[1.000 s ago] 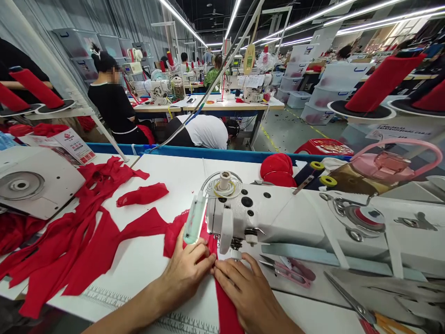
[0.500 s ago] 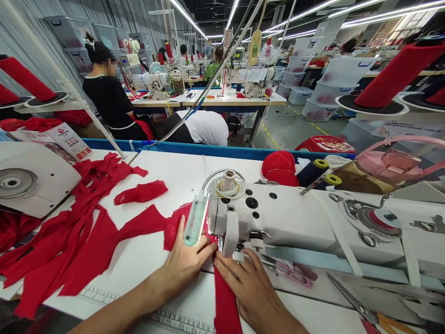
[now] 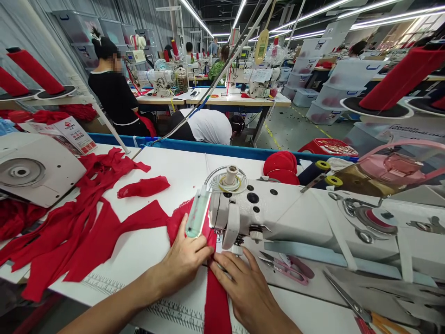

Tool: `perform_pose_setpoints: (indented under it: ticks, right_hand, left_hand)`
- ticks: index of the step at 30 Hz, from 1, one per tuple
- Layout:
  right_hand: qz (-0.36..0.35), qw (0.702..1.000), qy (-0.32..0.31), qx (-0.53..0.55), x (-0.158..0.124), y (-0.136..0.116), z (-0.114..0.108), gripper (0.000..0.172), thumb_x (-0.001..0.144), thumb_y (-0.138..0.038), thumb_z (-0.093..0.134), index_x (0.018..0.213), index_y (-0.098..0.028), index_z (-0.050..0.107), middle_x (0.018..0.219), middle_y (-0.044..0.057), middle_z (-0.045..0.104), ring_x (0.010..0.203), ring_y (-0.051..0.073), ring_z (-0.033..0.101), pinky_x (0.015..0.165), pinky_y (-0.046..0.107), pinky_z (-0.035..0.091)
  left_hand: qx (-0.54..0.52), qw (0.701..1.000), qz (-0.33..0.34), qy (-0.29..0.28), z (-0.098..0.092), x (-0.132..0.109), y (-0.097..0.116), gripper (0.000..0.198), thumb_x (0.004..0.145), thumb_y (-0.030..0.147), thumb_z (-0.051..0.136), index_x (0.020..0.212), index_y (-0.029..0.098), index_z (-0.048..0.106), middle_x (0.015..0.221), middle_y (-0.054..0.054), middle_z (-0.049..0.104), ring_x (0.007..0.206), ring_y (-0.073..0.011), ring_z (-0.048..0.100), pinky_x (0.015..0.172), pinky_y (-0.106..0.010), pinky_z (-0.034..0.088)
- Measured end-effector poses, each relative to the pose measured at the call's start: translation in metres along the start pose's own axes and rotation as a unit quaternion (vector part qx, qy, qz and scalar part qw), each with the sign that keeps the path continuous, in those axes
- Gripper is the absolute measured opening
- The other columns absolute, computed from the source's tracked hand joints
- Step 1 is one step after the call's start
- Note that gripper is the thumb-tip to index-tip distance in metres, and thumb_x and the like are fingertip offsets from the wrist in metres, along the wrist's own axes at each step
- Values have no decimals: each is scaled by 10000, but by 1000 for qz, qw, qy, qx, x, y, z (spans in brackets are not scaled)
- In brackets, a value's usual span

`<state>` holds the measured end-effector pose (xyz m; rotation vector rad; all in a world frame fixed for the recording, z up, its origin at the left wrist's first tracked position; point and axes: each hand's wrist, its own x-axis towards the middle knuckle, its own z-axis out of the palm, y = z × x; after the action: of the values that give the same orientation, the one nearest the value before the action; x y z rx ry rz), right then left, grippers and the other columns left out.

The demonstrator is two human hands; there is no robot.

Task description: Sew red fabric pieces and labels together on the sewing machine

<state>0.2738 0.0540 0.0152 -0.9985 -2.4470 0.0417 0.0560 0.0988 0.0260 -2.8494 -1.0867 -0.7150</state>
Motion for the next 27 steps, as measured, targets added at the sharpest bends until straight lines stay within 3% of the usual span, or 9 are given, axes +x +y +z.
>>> perform_pose_setpoints:
  ticks: [7,12,17,22,27]
  right_hand:
    - [-11,1000,23,1,-3,4,6,407,880,-92,500,1262,-176,617,1152,28,701,978,190,587,1182,420,110]
    - [-2,1000,17,-4,-3,8,8,499,825,-52,507,1299,-181,592,1248,16,672,973,187,576,1188,421,84]
    - [16,999,-17,-26,-2,10,2,651,708,-17,529,1330,-207,571,1320,2,635,999,208,563,1190,438,47]
    - [0,1000,-1,1,-1,4,-2,503,790,-48,525,1259,-211,606,1262,6,662,1023,191,576,1189,420,99]
    - [11,1000,-4,24,0,2,0,466,815,-39,509,1234,-216,613,1184,2,692,1018,192,585,1191,409,86]
  left_hand:
    - [17,999,10,-42,0,-7,9,335,901,59,464,1184,176,600,1034,-101,655,932,-233,622,883,-507,537]
    - [28,998,3,-47,1,-3,5,447,843,-26,394,1194,180,579,995,-81,663,827,-208,621,864,-532,550]
    - [24,999,15,-25,2,10,-2,416,844,-36,359,1081,203,603,921,-42,636,848,-199,610,933,-581,517]
    - [27,999,-1,29,5,3,-1,343,902,-11,346,970,181,623,797,-19,592,731,-163,568,913,-511,542]
    - [23,999,5,30,3,-3,2,329,946,27,344,984,176,634,756,-15,575,687,-151,540,877,-470,562]
